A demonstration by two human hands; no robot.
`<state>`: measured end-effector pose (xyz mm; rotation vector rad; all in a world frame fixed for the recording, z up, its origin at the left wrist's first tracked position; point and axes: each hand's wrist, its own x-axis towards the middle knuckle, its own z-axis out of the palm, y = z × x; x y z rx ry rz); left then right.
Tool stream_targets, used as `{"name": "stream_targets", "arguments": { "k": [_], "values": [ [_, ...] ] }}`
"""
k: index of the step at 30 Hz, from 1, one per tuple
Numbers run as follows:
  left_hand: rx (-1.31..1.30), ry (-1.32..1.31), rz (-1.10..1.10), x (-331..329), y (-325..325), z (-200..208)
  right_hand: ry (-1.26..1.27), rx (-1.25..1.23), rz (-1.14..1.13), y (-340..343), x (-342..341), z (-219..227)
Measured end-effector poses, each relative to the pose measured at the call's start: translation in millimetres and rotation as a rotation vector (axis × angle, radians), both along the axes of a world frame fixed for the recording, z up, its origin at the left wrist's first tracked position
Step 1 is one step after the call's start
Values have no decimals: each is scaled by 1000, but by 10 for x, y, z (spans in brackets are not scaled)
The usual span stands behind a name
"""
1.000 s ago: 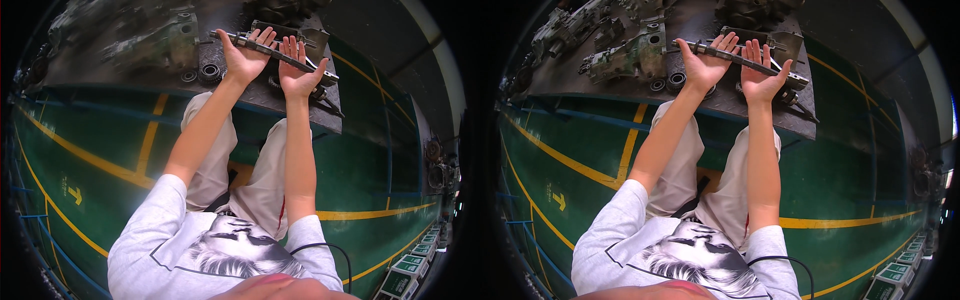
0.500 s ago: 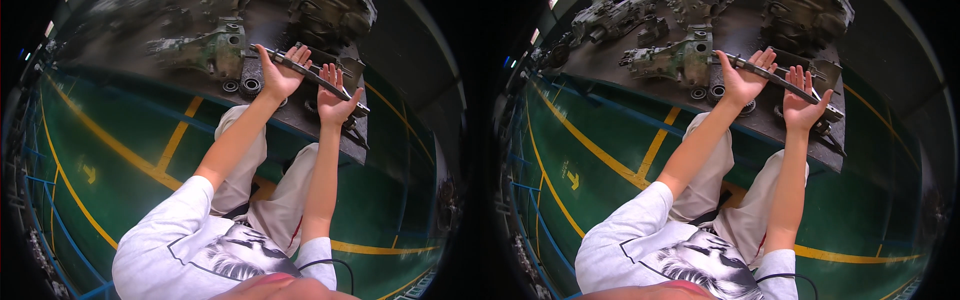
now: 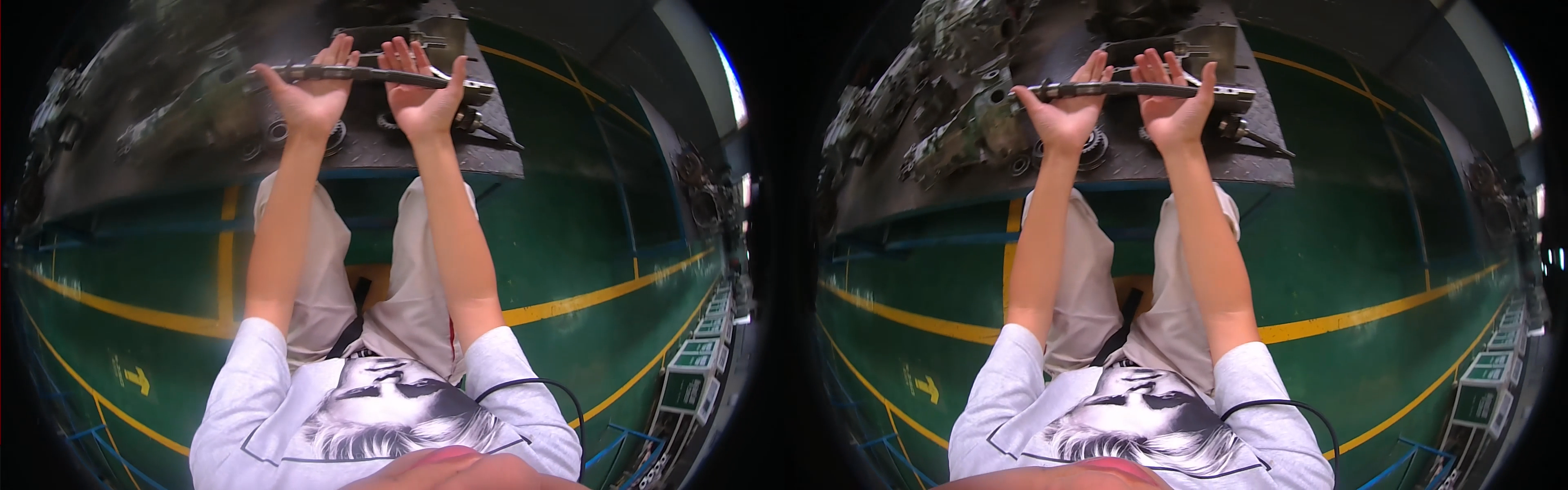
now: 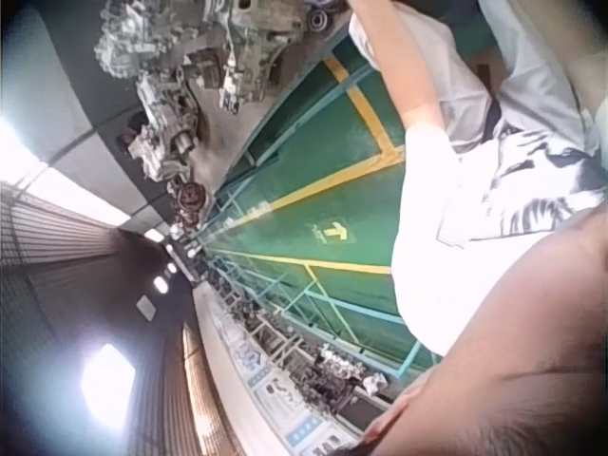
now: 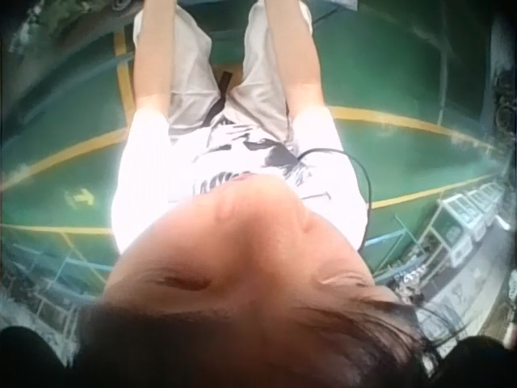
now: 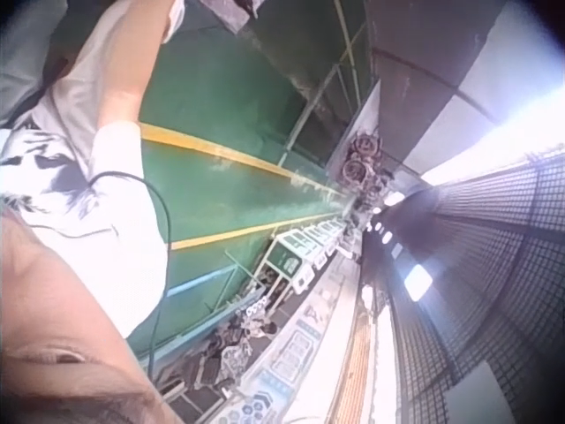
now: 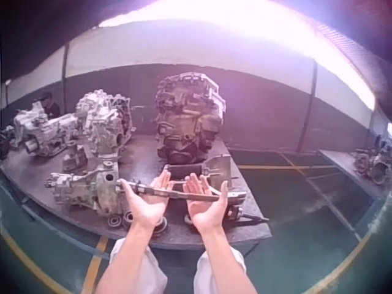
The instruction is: The person handles a camshaft and gear components at a workbench, rotating the shaft by hand and checking the fit of the gears before placing the shaft into a metal engine casing.
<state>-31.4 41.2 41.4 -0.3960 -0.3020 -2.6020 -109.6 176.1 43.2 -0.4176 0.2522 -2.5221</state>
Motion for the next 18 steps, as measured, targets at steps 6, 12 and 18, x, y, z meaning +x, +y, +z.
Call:
{"name": "stream_targets", "arguments": {
  "k": [6,12,18],
  "values": [
    [-8,-8,-17,-4,-44,-63,-43,12,2,44,67,62],
    [72,-4,-61,42,-22,22,-42,16,-38,53,90,37],
    [31,37,-93,36,-93,-38,-66,-75,34,12,39,8]
  ]
}}
